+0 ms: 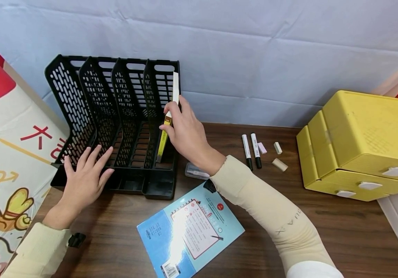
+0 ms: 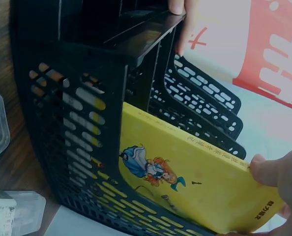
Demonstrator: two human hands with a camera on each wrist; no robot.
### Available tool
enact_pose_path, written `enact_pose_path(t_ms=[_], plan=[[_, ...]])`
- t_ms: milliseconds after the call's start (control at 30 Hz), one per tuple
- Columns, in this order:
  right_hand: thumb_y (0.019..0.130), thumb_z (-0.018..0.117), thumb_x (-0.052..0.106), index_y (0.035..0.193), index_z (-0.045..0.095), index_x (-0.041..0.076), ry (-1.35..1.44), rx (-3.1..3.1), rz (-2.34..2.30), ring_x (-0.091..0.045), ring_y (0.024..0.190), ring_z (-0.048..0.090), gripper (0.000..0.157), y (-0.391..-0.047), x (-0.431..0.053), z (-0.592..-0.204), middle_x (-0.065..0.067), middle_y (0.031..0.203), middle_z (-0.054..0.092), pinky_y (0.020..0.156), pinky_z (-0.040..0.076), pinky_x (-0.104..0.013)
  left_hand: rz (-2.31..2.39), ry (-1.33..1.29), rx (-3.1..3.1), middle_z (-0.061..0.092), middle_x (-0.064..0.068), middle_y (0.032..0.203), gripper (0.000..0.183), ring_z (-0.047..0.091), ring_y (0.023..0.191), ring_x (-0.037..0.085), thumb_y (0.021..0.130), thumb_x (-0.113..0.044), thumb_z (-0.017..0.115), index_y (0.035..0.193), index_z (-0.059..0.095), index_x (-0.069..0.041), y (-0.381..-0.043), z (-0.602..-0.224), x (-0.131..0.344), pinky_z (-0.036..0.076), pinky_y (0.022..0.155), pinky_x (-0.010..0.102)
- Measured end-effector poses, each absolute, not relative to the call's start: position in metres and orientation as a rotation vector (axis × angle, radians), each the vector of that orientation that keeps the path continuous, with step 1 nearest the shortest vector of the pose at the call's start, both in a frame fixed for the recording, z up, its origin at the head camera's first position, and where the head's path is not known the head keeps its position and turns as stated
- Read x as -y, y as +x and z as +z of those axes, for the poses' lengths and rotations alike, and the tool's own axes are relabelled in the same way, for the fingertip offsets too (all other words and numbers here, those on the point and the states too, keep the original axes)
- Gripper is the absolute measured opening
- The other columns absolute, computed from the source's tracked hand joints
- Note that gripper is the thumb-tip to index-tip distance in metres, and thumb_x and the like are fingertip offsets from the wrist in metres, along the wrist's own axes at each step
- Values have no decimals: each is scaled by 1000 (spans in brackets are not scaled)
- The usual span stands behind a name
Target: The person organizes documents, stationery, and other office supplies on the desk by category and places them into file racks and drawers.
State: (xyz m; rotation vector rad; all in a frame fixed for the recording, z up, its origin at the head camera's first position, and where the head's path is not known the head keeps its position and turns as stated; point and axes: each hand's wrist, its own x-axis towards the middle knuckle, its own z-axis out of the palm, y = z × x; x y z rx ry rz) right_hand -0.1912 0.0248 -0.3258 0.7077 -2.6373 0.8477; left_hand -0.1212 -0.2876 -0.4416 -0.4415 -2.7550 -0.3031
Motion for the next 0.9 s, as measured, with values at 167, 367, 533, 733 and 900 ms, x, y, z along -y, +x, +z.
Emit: enact_pose_path(t_ms=[167, 367, 533, 733, 900], plan=[[101, 65, 28, 127, 50, 9, 683, 2644, 807, -39, 128, 53, 36, -193, -24, -326, -27, 160, 28, 63, 53, -39, -303, -438, 2759, 37, 23, 157, 58, 26, 147, 46, 104, -34, 55, 159, 36, -23, -121, -441, 288, -1, 108, 80], [101, 65, 30, 130, 50, 10, 671, 2666, 771, -39, 133, 50, 38, -193, -25, -325, -26, 160, 28, 61, 54, -40, -309, -437, 2760, 39, 23, 156, 59, 27, 147, 46, 105, -34, 55, 159, 36, -24, -122, -442, 288, -2, 109, 79], [102, 63, 32, 138, 52, 12, 684, 2683, 732, -38, 138, 46, 43, -192, -30, -325, -24, 160, 32, 66, 56, -42, -310, -435, 2751, 40, 23, 156, 59, 29, 146, 46, 104, -34, 57, 158, 37, -24, -121, -442, 288, -1, 108, 80], [101, 66, 32, 150, 49, 21, 695, 2684, 801, -36, 142, 43, 53, -191, -39, -322, -19, 160, 34, 63, 54, -42, -312, -445, 2751, 40, 23, 156, 59, 29, 146, 46, 103, -33, 58, 158, 38, -24, -122, -441, 288, 0, 108, 80], [100, 66, 33, 157, 40, 19, 700, 2683, 883, -34, 141, 44, 64, -186, -48, -317, -19, 159, 34, 81, 55, -46, -317, -436, 2758, 39, 23, 156, 59, 27, 147, 46, 104, -34, 56, 159, 36, -25, -121, -441, 288, -2, 108, 80]])
